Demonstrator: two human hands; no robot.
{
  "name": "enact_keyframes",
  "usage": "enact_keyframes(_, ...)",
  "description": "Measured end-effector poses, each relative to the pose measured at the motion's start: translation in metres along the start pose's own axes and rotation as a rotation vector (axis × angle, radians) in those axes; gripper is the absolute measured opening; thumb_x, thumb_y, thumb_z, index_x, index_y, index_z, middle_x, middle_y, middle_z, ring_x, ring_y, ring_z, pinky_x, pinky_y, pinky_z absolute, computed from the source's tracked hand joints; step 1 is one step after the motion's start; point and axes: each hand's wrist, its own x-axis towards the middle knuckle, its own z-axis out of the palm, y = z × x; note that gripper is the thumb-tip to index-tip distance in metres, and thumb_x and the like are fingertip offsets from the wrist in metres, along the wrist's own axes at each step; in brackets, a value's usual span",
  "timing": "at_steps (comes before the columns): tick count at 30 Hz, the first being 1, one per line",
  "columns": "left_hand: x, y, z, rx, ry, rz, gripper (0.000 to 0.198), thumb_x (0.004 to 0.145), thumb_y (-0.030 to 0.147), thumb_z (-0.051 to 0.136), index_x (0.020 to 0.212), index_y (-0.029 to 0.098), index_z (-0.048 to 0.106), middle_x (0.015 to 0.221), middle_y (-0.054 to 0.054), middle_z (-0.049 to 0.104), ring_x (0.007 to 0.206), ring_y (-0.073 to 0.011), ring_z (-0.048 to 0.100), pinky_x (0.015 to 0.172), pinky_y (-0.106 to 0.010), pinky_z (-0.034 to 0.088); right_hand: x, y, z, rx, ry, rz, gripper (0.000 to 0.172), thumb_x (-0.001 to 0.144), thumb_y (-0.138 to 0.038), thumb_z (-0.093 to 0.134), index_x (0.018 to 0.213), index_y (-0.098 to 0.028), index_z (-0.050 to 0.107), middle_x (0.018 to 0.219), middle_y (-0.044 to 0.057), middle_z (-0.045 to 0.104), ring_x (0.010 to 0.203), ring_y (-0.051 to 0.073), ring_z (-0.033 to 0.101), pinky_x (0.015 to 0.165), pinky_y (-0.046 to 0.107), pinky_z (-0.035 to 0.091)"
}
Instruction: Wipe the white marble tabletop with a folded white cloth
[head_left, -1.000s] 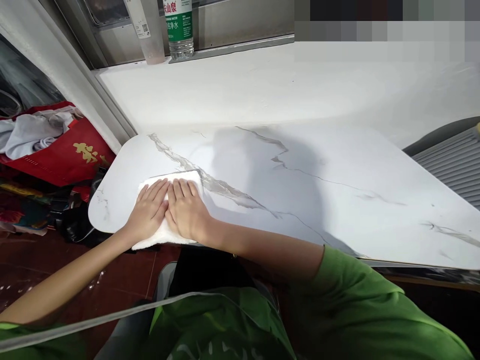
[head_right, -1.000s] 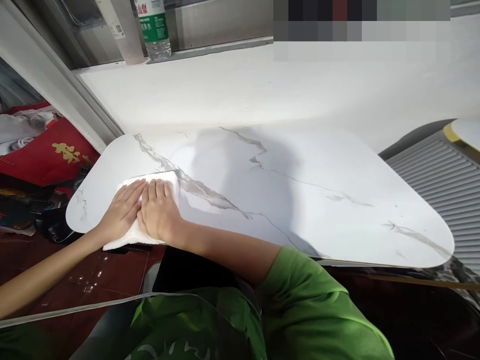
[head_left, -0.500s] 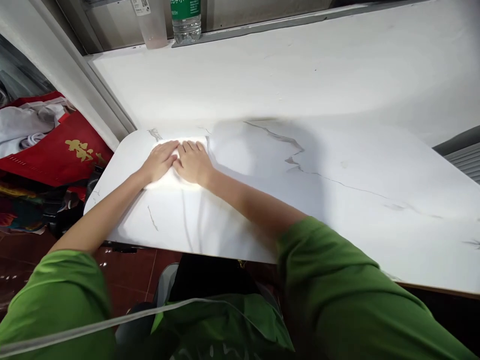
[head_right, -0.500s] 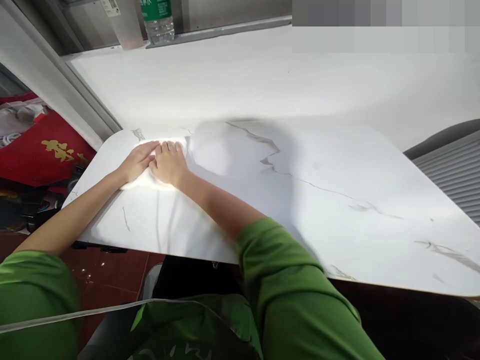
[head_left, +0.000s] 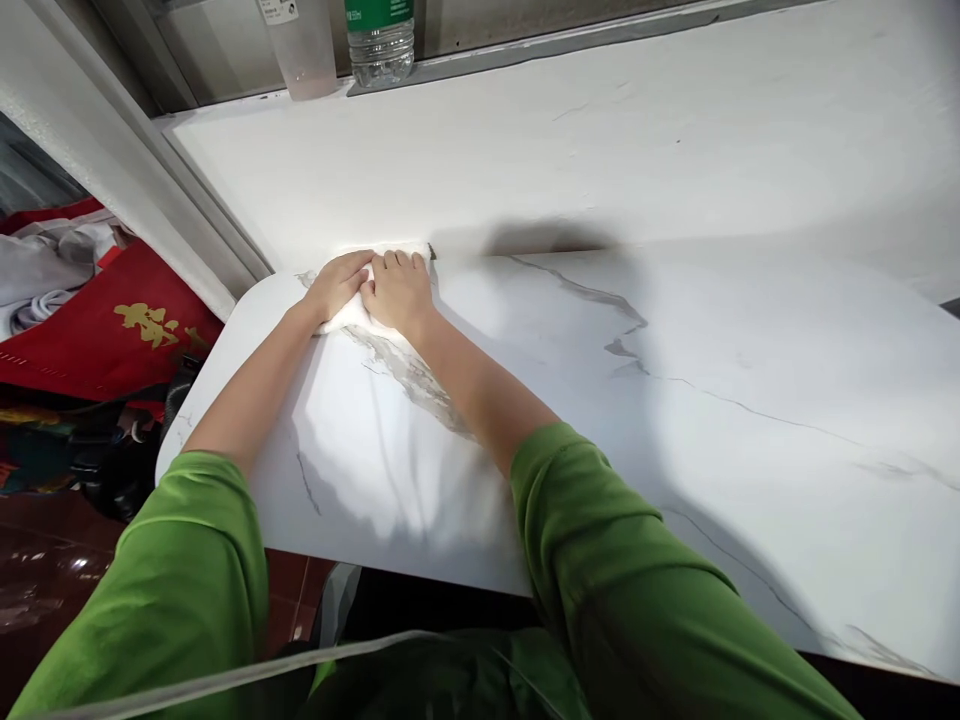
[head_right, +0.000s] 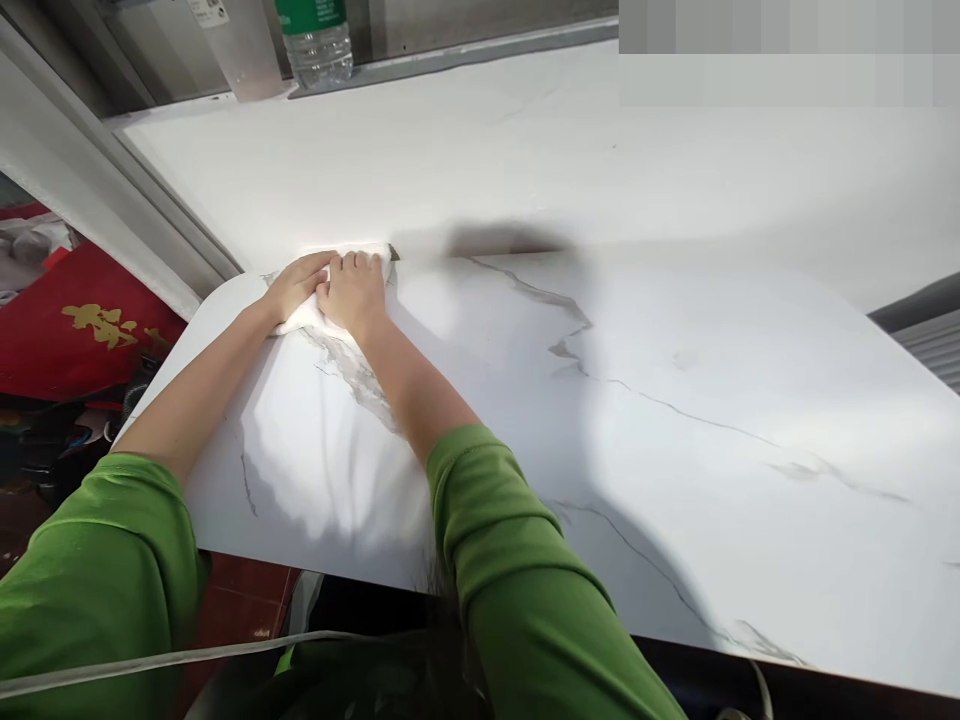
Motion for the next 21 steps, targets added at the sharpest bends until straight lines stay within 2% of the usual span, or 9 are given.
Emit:
enact_keyframes(4,-0.016,0.003,0.002,0.051,0.006,-0.014,0.052,0.095,0.026,0.033,0.143,0.015,0.050,0.154,-0.005,0.047,0.144,-0.0216,0.040,0.122,-0.037,0.026,-0.016,-0.006,-0.011,-0.031,-0.048,-0.047,0.050,0.098,-0.022,0.026,0.137,0.002,0.047,0.137,0.025,0.053,0.130,0.035,0.043,0.111,0.052,0.024)
enact_keyframes(7,-0.047,0.012,-0.001,0.082,0.006,-0.015,0.052,0.096,0.028,0.031,0.145,0.017,0.048,0.155,-0.007,0.045,0.145,-0.0222,0.038,0.122,-0.040,0.025,-0.039,-0.018,-0.020,-0.036,-0.079,-0.095,0.049,0.099,-0.023,0.027,0.138,0.001,0.046,0.140,0.025,0.052,0.131,0.034,0.043,0.112,0.052,0.024)
enact_keyframes(10,-0.094,0.023,-0.009,0.102,-0.014,-0.056,0.054,0.097,0.031,0.030,0.147,0.017,0.045,0.157,-0.007,0.042,0.147,-0.0226,0.034,0.123,-0.043,0.023,-0.070,-0.042,-0.031,-0.025,-0.110,-0.135,0.053,0.099,-0.025,0.028,0.142,0.002,0.042,0.147,0.025,0.046,0.136,0.036,0.039,0.115,0.054,0.021)
enact_keyframes(14,-0.167,0.032,-0.026,0.104,-0.033,-0.081,0.055,0.099,0.036,0.026,0.150,0.020,0.041,0.159,-0.005,0.039,0.148,-0.0203,0.031,0.124,-0.042,0.020,-0.113,-0.088,-0.046,-0.004,-0.162,-0.180,0.061,0.099,-0.029,0.031,0.147,0.008,0.036,0.151,0.029,0.040,0.140,0.041,0.035,0.117,0.058,0.019)
enact_keyframes(18,-0.235,0.029,-0.045,0.103,-0.040,-0.096,0.058,0.099,0.040,0.022,0.151,0.020,0.039,0.159,-0.005,0.038,0.148,-0.0203,0.031,0.124,-0.043,0.020,-0.145,-0.138,-0.055,0.075,-0.220,-0.232,0.065,0.098,-0.032,0.036,0.146,0.012,0.036,0.152,0.033,0.038,0.141,0.044,0.035,0.118,0.061,0.020)
enact_keyframes(21,-0.272,0.021,-0.057,0.096,-0.030,-0.115,0.058,0.099,0.042,0.023,0.150,0.023,0.039,0.159,-0.004,0.040,0.147,-0.0222,0.034,0.124,-0.046,0.022,-0.158,-0.167,-0.055,0.126,-0.240,-0.306,0.068,0.097,-0.033,0.037,0.146,0.014,0.035,0.150,0.036,0.037,0.140,0.045,0.036,0.117,0.062,0.020)
